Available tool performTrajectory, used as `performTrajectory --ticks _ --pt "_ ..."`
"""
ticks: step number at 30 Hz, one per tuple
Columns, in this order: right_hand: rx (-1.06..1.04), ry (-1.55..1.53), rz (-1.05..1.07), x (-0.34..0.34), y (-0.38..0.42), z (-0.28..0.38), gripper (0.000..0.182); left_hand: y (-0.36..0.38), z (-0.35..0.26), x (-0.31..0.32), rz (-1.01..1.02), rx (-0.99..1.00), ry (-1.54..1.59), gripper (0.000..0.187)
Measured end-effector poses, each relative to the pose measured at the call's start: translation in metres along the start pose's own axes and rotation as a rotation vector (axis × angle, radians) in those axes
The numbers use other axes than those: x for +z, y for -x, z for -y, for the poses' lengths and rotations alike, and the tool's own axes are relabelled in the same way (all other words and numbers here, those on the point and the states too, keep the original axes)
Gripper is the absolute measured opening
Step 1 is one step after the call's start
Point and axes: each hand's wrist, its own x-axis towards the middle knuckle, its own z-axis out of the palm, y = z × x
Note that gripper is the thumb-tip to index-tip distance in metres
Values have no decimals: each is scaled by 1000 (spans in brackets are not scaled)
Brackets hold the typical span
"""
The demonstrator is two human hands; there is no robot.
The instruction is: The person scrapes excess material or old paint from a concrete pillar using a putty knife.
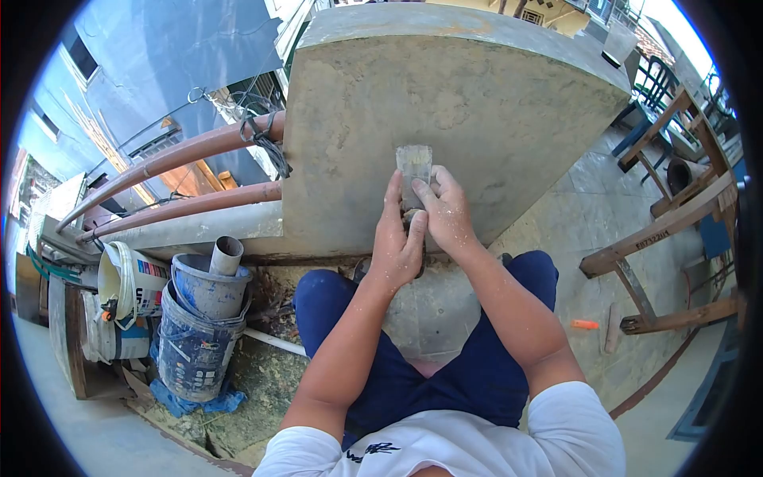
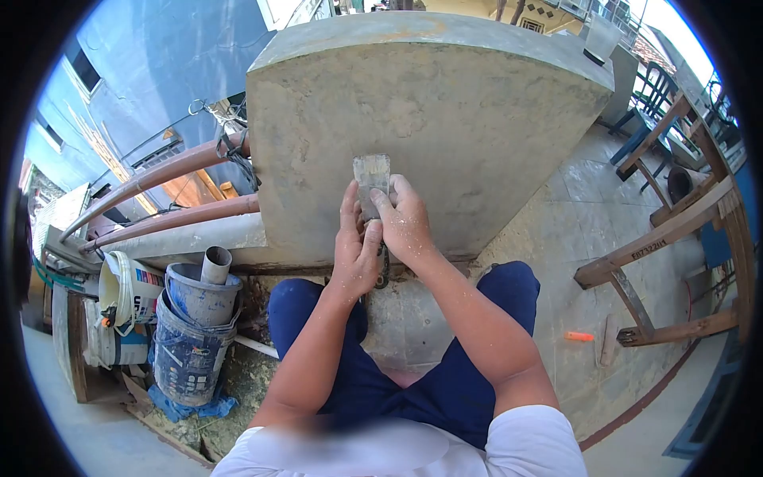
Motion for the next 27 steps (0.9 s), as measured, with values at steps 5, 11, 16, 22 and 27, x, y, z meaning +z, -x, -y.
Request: performTrajectory --ticks 5,11,16,22,27 --pt "112 -91 81 -15 4 -17 20 -2 -3 21 95 -29 -262 55" --pt "-127 9 -134 -35 17 -47 19 -17 8 17 -244 -13 -375 49" --pt "-242 77 -126 -66 19 -24 14 -87 -18 -24 -422 182 -562 49" --pt "-294 159 -118 -82 30 -22 8 -53 13 -18 -337 243 -801 53" --pt "-350 183 -139 -99 39 -21 7 -54 9 -12 -279 202 -722 54"
